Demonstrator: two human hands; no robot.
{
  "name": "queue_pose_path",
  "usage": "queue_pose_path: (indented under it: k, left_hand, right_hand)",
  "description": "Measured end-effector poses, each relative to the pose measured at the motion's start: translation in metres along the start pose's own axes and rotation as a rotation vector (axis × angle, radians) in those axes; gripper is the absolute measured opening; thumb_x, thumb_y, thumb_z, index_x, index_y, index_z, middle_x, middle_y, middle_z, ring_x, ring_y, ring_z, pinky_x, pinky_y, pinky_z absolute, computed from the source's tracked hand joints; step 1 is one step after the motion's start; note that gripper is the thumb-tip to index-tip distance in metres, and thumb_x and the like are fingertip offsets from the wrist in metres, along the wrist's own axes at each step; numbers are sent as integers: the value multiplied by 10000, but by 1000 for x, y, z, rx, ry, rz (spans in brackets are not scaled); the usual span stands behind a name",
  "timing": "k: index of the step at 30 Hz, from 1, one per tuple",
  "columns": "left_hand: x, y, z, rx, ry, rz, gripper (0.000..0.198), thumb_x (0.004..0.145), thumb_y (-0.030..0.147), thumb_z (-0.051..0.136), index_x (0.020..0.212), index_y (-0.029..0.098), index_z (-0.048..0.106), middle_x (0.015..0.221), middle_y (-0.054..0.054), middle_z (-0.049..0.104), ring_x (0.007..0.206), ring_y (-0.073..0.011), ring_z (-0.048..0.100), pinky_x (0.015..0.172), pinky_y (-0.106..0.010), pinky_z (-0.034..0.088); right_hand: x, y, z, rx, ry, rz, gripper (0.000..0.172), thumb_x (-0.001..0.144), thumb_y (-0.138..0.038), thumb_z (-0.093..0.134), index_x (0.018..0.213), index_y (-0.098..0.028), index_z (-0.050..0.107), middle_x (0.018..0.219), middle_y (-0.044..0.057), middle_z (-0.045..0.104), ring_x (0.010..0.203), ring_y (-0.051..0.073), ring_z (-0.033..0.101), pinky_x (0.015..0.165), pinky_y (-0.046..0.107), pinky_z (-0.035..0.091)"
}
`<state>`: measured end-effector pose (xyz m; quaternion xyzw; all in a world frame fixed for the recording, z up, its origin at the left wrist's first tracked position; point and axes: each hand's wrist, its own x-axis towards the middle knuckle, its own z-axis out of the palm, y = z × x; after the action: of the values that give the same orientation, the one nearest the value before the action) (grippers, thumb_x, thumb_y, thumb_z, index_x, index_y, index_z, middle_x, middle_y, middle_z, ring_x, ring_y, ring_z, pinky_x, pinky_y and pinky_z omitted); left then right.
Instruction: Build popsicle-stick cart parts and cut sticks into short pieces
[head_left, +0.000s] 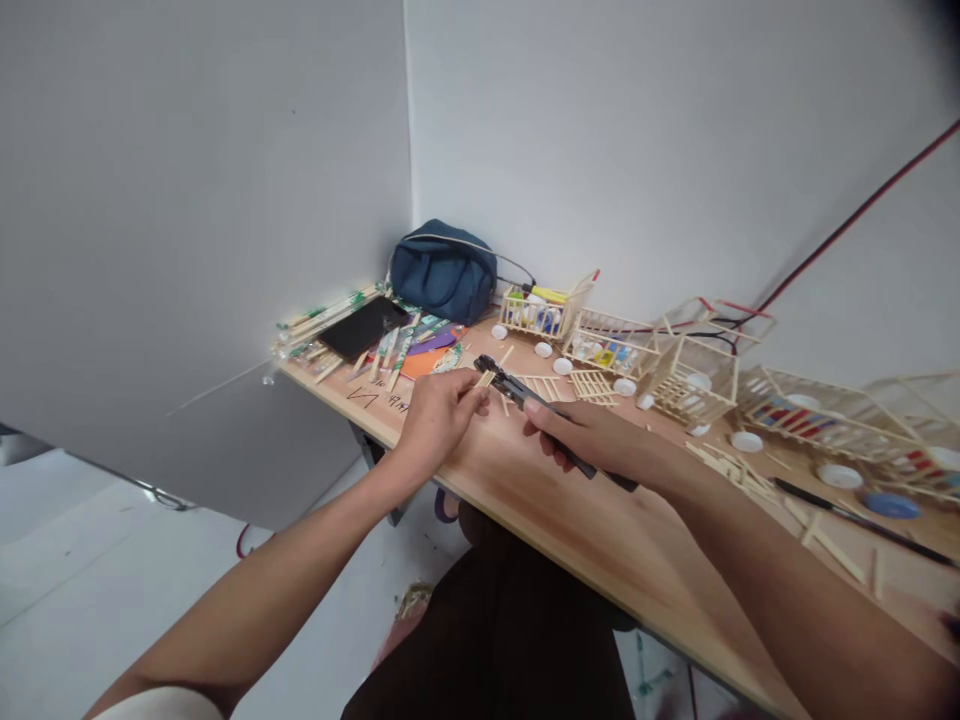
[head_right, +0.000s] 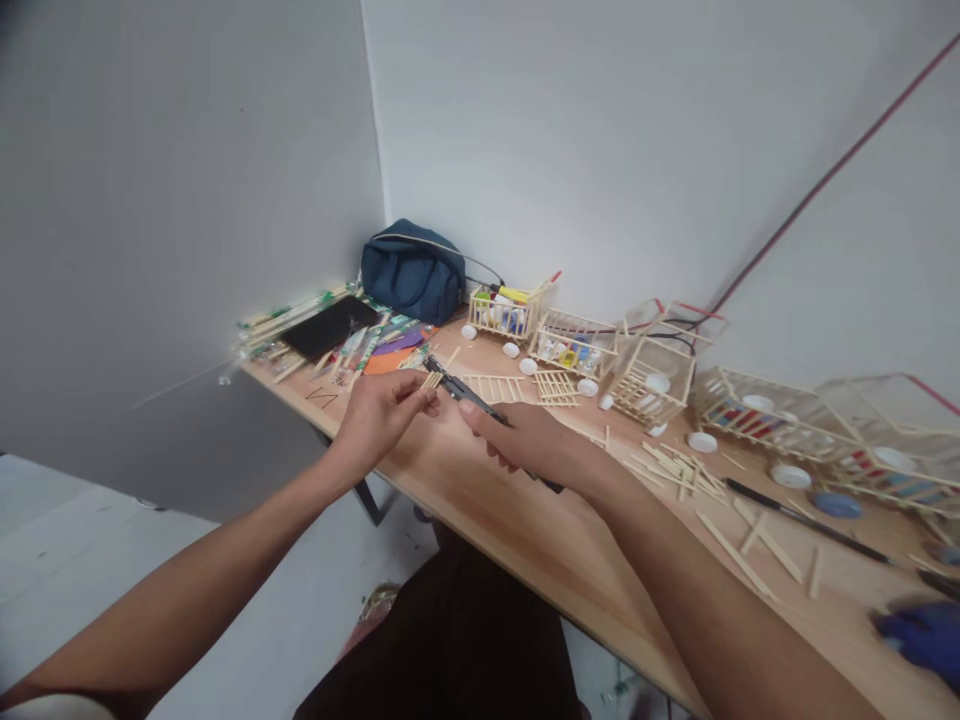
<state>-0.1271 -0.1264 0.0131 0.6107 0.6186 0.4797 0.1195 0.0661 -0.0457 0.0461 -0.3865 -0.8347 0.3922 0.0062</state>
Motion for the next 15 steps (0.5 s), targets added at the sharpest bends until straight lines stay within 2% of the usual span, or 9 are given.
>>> queue_pose_path:
  k: [9,15]
  left_hand:
    - [-4,-18,-16,115,16,-20,198,850,179,522,690,175,638,666,-10,692,661,-148,635,654,-229,412]
    - [-6,-26,-20,221,26,-32,226,867,179,482,691,186,624,672,-22,685,653,-152,623,655,-235,390]
  right_hand:
    - [19,-19,21,-121,82,-30,807,822,-825,228,849,-147,665,676,91,659,522,158,584,469,262,422]
    - [26,-30,29,-212,134,-27,762,852,-786,245,780,-148,656,718,116,681,533,163,586,483,266,387]
